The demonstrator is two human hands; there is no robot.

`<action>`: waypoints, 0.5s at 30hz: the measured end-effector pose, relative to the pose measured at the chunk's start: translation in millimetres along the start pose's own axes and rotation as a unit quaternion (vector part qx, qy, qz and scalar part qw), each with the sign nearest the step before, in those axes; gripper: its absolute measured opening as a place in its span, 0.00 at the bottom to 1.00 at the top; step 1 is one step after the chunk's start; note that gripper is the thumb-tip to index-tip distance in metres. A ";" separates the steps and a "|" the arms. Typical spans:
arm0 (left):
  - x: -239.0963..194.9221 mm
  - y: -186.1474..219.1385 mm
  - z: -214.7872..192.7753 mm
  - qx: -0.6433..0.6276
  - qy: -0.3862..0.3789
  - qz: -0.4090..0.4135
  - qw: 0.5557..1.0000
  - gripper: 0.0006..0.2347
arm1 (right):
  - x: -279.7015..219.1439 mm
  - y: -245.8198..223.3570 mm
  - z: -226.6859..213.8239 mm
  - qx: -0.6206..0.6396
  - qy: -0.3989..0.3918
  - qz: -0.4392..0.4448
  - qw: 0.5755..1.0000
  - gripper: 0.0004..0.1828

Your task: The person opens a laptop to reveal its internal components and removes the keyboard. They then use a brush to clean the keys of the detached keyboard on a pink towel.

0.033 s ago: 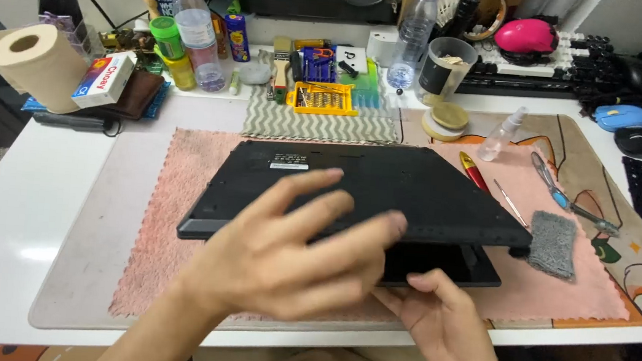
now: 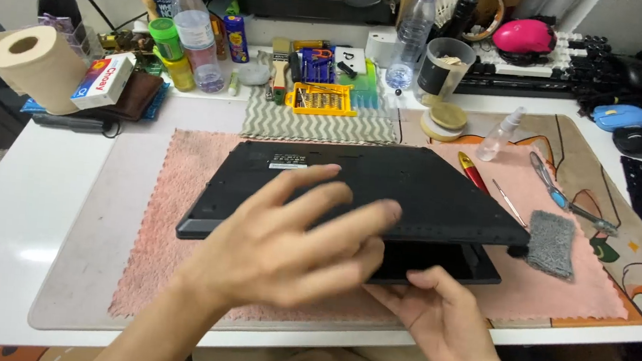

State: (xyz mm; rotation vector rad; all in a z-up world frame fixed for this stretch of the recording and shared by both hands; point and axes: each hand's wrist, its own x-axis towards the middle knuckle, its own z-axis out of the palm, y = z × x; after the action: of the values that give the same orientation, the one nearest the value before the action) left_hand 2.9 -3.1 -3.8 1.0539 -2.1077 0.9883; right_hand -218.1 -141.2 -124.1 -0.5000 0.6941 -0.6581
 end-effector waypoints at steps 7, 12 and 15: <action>-24.4 8.3 29.2 0.057 -0.191 -0.125 0.972 0.32 | -14.1 -14.1 46.0 -0.032 0.081 -0.032 0.996 0.21; -47.9 16.2 26.8 0.052 -0.223 -0.228 0.946 0.26 | -14.7 -19.1 48.1 -0.062 0.030 -0.098 0.993 0.18; -45.2 13.5 7.1 0.057 -0.229 -0.299 0.925 0.42 | -29.5 -57.0 93.4 -0.181 0.039 -0.170 0.968 0.28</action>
State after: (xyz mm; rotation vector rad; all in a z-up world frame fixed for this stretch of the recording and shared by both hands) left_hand 13.9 15.2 -46.5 1.9907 -1.8618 0.5966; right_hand -190.2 -141.3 -14.3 -0.9501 0.8170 -0.8802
